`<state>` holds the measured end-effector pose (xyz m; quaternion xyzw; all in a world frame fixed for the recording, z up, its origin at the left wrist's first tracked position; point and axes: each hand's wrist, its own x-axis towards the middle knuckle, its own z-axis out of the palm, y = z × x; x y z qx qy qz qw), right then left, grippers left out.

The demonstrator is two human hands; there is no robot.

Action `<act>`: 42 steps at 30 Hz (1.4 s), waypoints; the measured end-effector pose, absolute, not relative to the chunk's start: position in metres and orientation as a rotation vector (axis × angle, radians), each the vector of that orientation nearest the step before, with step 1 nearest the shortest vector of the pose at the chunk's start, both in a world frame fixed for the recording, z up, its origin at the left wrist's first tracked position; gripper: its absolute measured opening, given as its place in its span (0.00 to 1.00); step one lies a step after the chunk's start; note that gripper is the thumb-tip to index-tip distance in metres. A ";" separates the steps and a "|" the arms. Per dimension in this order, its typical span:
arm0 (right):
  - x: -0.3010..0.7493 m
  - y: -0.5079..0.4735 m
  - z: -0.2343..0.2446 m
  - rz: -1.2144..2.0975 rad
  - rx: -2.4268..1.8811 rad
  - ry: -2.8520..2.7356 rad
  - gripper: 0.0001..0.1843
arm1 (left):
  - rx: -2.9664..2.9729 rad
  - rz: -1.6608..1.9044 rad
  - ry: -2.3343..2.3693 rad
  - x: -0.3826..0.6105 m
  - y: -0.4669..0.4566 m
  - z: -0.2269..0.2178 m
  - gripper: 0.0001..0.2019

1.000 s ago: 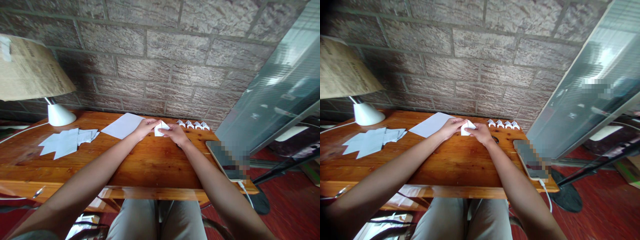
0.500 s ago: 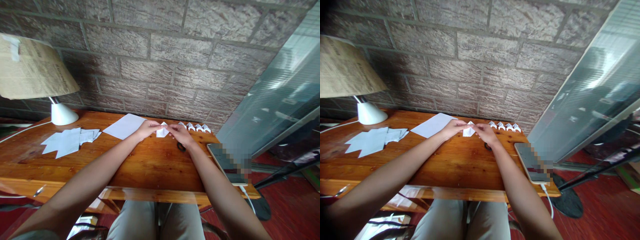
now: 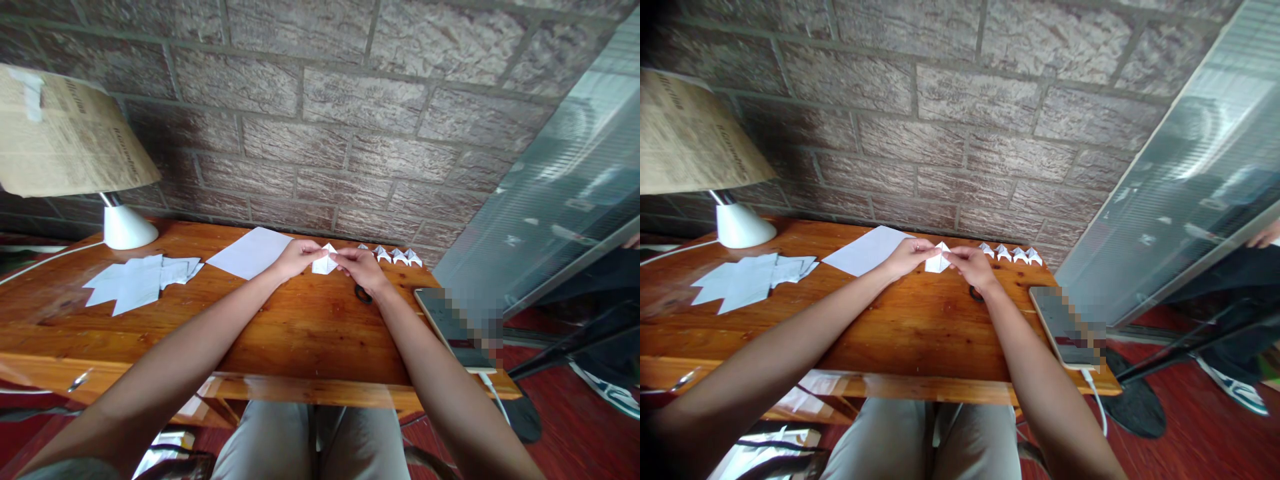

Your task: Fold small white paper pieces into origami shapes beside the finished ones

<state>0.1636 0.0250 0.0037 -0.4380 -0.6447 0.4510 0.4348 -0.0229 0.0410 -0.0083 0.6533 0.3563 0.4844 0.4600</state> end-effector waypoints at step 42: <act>0.164 0.023 0.012 1.176 -0.829 -1.554 0.16 | 1.587 1.362 0.747 -0.014 0.034 -0.008 0.18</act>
